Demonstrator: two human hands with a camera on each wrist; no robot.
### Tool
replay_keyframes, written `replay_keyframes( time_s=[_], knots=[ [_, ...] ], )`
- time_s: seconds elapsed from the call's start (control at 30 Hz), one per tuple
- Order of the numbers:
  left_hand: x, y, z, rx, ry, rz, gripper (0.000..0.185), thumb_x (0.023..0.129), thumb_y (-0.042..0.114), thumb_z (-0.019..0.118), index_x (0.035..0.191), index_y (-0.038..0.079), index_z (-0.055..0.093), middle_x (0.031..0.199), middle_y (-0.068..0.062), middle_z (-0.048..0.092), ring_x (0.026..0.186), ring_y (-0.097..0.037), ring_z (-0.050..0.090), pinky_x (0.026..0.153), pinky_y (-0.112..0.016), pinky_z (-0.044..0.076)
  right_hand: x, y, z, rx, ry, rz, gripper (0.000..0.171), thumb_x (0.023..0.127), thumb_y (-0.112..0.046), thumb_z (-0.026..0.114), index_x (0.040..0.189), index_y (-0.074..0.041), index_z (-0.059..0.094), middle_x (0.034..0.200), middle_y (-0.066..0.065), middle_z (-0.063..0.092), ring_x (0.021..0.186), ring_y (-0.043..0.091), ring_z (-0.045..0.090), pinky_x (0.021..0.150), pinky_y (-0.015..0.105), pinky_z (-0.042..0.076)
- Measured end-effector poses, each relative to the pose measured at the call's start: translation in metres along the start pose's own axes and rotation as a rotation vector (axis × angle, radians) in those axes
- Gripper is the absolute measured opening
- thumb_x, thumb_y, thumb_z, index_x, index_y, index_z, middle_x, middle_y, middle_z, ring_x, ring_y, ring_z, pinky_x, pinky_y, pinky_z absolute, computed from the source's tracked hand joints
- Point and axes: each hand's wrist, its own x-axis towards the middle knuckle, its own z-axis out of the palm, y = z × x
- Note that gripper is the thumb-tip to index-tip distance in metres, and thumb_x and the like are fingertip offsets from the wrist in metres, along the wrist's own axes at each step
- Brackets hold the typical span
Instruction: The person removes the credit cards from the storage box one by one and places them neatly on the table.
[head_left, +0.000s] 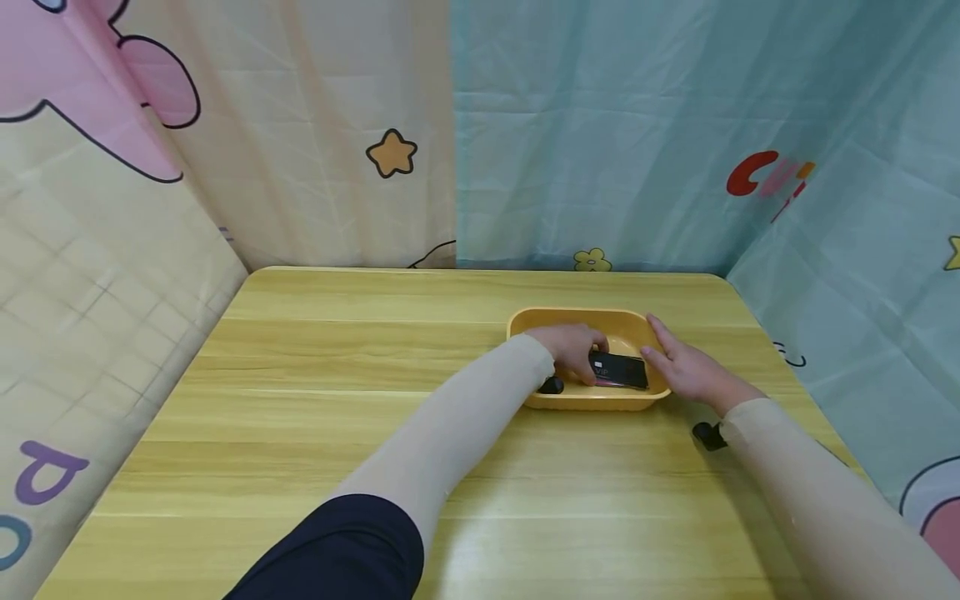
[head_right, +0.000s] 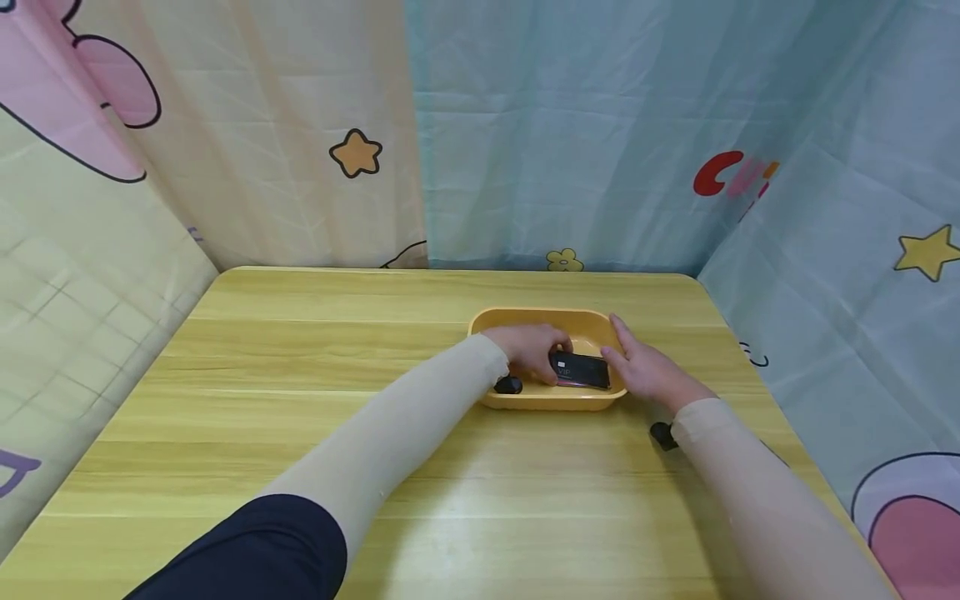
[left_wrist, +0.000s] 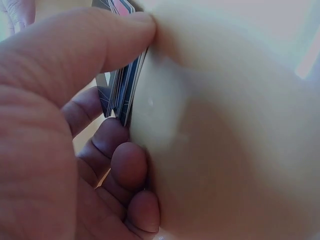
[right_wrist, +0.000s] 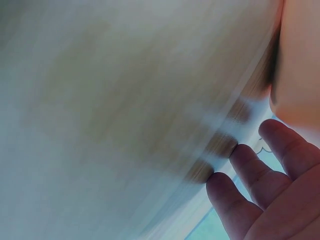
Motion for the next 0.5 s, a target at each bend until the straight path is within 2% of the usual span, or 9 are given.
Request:
replay_keyframes(
  time_s=[0.27, 0.5],
  knots=[
    [0.0030, -0.0019, 0.0020, -0.008, 0.015, 0.006, 0.061, 0.088, 0.029, 0.081, 0.144, 0.020, 0.058, 0.128, 0.002, 0.060, 0.109, -0.014, 0.057, 0.093, -0.023, 0.046, -0.0005, 0.0029, 0.0017, 0.009, 0.003, -0.008, 0.077, 0.115, -0.049, 0.028, 0.168, -0.007, -0.007, 0.166, 0.039, 0.020, 0.146, 0.063, 0.031, 0.118, 0.073, 0.027],
    [0.0037, -0.0055, 0.0023, -0.042, 0.054, 0.011, 0.059, 0.090, 0.022, 0.080, 0.144, 0.015, 0.058, 0.126, -0.001, 0.063, 0.108, -0.015, 0.058, 0.093, -0.022, 0.046, 0.0001, 0.0018, 0.0010, 0.012, -0.007, 0.010, 0.078, 0.114, -0.051, 0.027, 0.169, -0.009, -0.009, 0.165, 0.039, 0.021, 0.146, 0.063, 0.031, 0.117, 0.074, 0.027]
  ],
)
